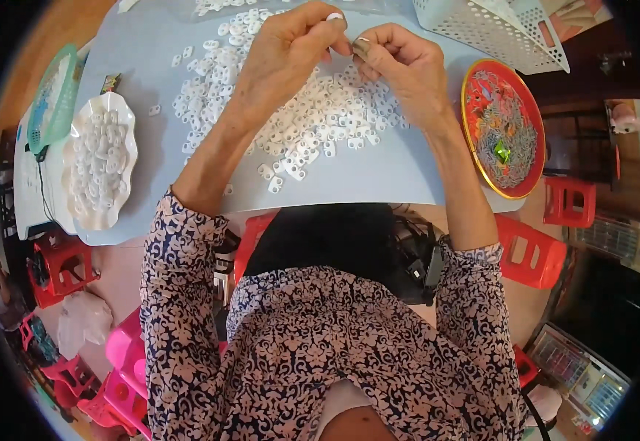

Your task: Manually assembling small white plastic components by pressing them together.

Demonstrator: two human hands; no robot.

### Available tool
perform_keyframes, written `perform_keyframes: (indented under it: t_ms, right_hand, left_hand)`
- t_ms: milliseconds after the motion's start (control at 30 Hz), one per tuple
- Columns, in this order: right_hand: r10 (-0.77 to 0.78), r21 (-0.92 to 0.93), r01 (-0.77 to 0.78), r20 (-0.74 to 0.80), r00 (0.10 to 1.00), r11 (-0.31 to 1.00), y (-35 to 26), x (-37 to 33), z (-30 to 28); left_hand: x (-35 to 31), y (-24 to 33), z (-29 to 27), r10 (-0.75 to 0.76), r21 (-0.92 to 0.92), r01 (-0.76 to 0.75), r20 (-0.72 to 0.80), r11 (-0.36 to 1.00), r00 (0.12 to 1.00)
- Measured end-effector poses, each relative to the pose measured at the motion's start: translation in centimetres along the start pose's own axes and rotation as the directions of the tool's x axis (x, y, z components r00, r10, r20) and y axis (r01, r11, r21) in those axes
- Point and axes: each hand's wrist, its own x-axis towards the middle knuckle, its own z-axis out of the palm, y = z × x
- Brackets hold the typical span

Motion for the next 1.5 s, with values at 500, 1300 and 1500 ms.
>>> perform_keyframes:
  t_ms: [500,1300,1500]
  right_hand:
    - [-0.02,-0.022,0.019,-0.083,0.996,1.0,-0.6,0.0,0.0]
    - [0.005,0.17,0.007,-0.067,0.998,0.985,-0.8,0.0,0.8]
    - [0.029,0.27,-0.024,-0.016,0.999,0.963,-0.4,0.1,0.6]
  left_hand:
    - [0.1,-0.5,-0.1,-0.137,-0.258,0.128,-0.019,0.958,0.99]
    - [-0.2,-1.0,0.6,-0.077,-0.186,0.078,0.013,0.979,0.997]
    - [-0.3,-0.2,1.1,-0.053,-0.244,0.048,-0.015,0.969,0.998]
